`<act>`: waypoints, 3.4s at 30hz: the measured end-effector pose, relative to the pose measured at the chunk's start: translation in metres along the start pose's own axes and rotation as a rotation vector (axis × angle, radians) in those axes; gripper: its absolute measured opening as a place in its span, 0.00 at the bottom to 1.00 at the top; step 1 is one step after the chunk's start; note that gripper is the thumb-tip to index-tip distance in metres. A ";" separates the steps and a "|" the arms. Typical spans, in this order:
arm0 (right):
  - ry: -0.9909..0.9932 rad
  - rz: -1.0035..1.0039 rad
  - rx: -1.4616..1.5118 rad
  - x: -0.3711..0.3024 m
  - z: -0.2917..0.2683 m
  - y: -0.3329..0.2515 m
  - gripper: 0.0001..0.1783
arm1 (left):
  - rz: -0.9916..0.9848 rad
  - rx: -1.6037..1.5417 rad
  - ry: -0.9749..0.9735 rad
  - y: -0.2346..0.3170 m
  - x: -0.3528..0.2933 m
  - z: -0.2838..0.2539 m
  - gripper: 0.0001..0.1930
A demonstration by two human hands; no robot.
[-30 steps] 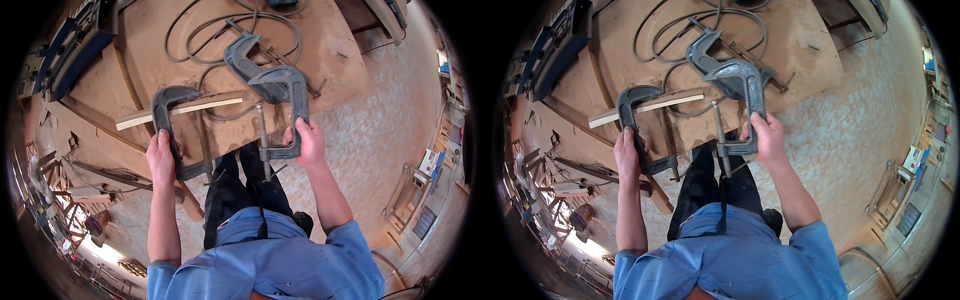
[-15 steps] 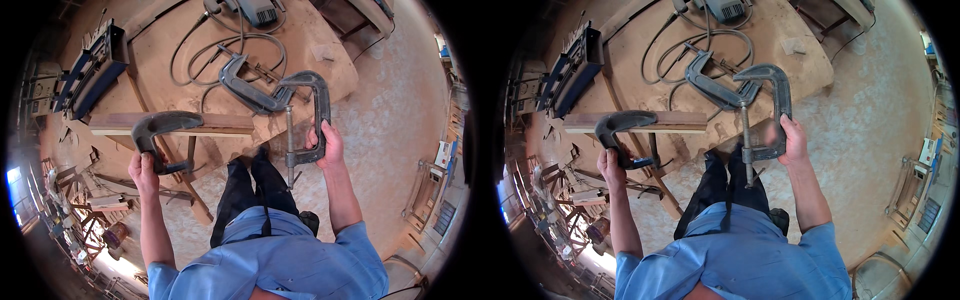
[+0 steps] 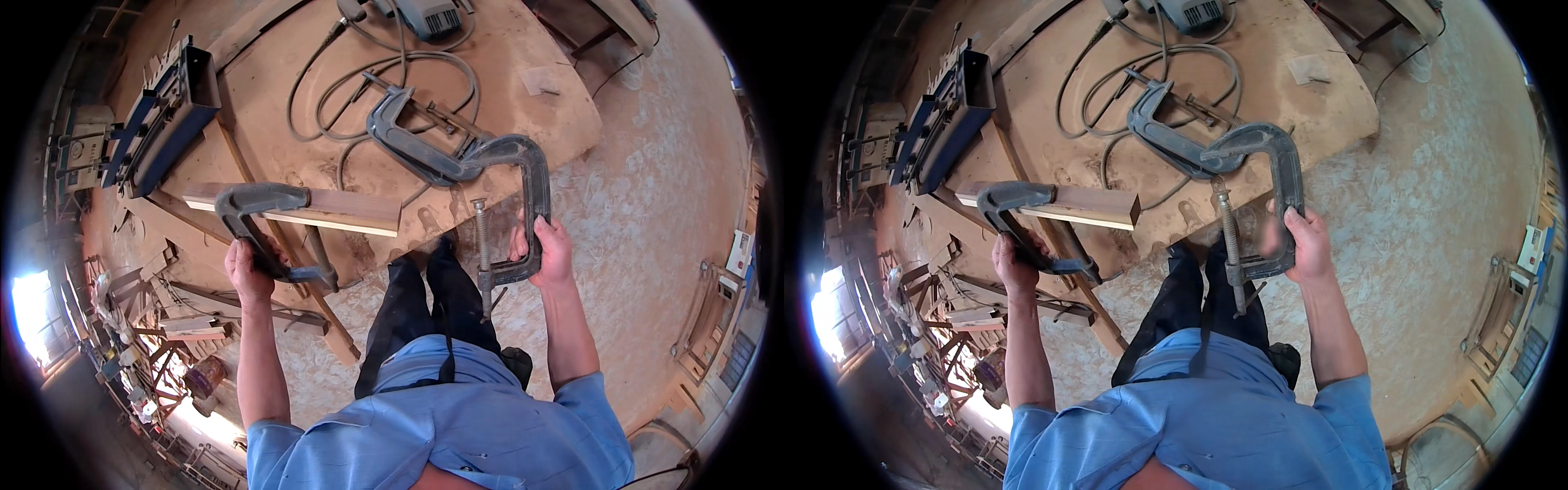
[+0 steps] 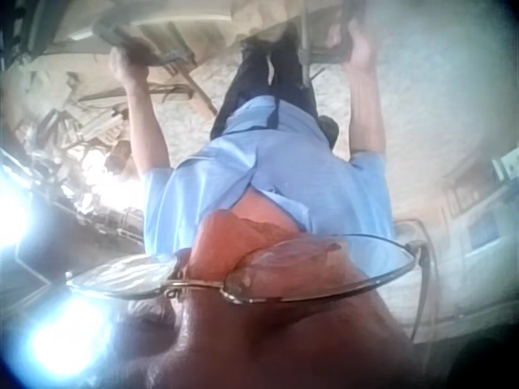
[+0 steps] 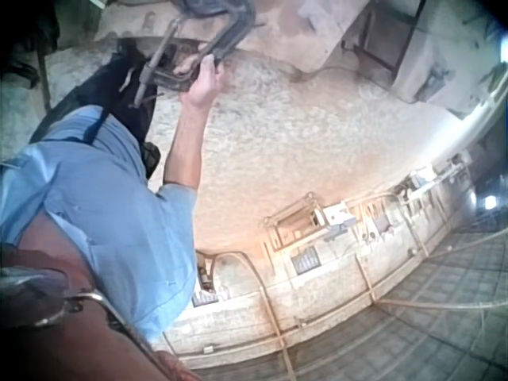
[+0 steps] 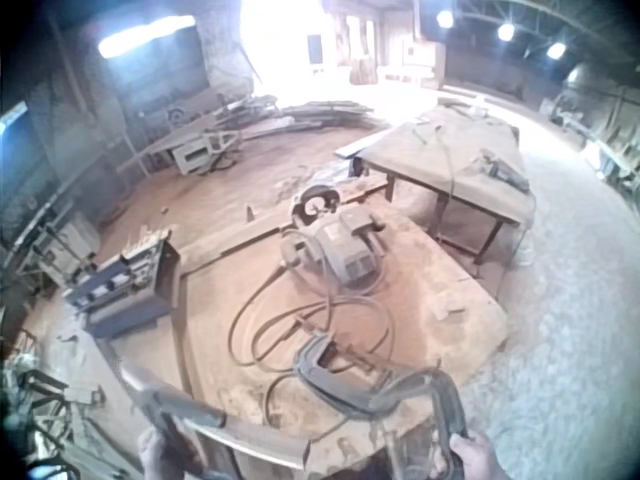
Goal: The person applies glue from a white bottle to thin wooden sticks using a small applicator, then presses the sticks onto a larger wooden piece. They repeat this process for additional sticks and finally secure the assembly with two C-clamps on a workbench.
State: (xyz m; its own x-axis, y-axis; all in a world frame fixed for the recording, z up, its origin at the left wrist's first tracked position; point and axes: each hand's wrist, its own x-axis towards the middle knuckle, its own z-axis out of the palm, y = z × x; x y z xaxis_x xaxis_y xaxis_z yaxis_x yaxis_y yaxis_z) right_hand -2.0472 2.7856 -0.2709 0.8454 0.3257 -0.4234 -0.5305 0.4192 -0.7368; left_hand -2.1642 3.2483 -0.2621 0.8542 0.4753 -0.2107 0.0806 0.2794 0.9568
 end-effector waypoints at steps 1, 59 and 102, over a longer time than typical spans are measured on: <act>0.002 -0.005 0.015 0.000 0.002 0.003 0.16 | -0.041 -0.002 0.024 0.002 0.000 0.007 0.22; -0.613 -0.144 -1.208 0.063 0.114 0.048 0.17 | -0.123 1.521 -0.863 0.008 0.167 0.055 0.25; -0.041 0.217 -0.621 -0.050 -0.004 0.031 0.09 | 0.642 1.754 -0.985 0.024 0.137 0.069 0.13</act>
State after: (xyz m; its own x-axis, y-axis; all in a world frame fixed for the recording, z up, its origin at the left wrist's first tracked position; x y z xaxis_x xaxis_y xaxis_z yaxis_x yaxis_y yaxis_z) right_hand -2.1055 2.7789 -0.2753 0.7136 0.3852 -0.5851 -0.5435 -0.2225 -0.8094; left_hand -2.0093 3.2625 -0.2544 0.8288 -0.4916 -0.2673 -0.4833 -0.8696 0.1008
